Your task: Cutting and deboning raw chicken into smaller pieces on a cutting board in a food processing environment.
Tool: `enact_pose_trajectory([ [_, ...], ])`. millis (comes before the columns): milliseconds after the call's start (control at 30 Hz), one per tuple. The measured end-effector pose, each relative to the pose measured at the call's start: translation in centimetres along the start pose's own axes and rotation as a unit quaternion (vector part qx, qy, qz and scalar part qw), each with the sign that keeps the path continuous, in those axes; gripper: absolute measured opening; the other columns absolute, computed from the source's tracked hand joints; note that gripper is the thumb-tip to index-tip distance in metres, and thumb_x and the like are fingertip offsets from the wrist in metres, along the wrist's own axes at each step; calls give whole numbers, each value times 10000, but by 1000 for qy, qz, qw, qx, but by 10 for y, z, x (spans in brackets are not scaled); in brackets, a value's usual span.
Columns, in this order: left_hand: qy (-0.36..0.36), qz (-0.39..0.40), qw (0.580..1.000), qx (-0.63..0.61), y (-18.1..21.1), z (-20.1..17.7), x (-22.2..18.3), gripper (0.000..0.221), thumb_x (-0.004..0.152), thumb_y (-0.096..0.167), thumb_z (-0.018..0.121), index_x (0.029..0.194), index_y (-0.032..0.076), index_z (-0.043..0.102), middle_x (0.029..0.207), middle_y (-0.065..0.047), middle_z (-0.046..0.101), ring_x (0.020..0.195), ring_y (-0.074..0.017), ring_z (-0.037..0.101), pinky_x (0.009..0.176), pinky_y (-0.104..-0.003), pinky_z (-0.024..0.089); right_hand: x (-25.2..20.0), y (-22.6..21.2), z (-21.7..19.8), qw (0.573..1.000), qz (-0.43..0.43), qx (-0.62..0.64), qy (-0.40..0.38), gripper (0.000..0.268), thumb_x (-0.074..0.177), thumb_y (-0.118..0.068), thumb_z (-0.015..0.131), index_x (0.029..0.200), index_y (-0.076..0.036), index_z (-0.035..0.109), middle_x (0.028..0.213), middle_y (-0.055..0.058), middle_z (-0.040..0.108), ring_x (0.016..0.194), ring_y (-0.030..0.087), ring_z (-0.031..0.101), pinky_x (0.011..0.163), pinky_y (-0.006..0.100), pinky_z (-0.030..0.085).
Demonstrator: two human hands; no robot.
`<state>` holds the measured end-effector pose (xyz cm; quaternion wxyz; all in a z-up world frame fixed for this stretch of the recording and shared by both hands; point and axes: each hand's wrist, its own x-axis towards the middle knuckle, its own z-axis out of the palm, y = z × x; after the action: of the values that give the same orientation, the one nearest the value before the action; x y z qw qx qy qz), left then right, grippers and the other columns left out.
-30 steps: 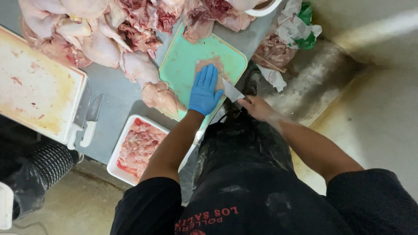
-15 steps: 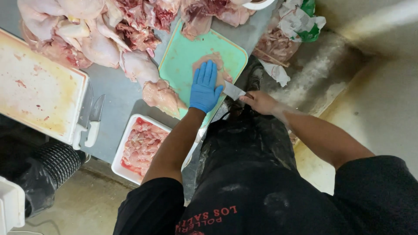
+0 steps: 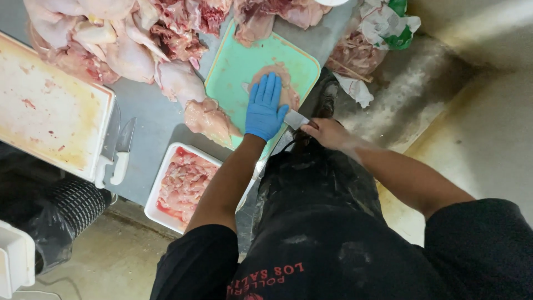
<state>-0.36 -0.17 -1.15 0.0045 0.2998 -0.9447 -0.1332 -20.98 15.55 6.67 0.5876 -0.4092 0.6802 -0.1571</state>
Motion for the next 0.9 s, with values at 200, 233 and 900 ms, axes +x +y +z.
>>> enact_pose_trajectory([
  [200, 14, 3, 1000, 14, 2, 1, -5, 799, 1075, 572, 569, 1698, 138, 319, 1768, -122, 263, 1634, -326, 246, 1370, -503, 166, 1, -9, 23, 999, 31, 33, 8, 604, 1100, -623, 559, 799, -100, 551, 742, 152, 669, 764, 325, 663, 699, 411, 502],
  [233, 15, 1, 1000, 16, 3, -1, -5, 799, 1075, 572, 569, 1698, 138, 319, 1768, -122, 263, 1634, -326, 246, 1370, -503, 166, -9, -5, 25, 999, 29, 33, 6, 604, 1100, -623, 559, 799, -100, 551, 742, 152, 669, 764, 325, 663, 699, 411, 502],
  [900, 19, -9, 997, -73, -23, -33, 18, 737, 999, 311, 636, 1678, 156, 395, 1711, -91, 396, 1563, -381, 366, 1305, -541, 308, -94, 41, 55, 991, 33, -128, -15, 597, 1039, -692, 540, 875, -122, 603, 837, 180, 732, 838, 377, 725, 737, 460, 537],
])
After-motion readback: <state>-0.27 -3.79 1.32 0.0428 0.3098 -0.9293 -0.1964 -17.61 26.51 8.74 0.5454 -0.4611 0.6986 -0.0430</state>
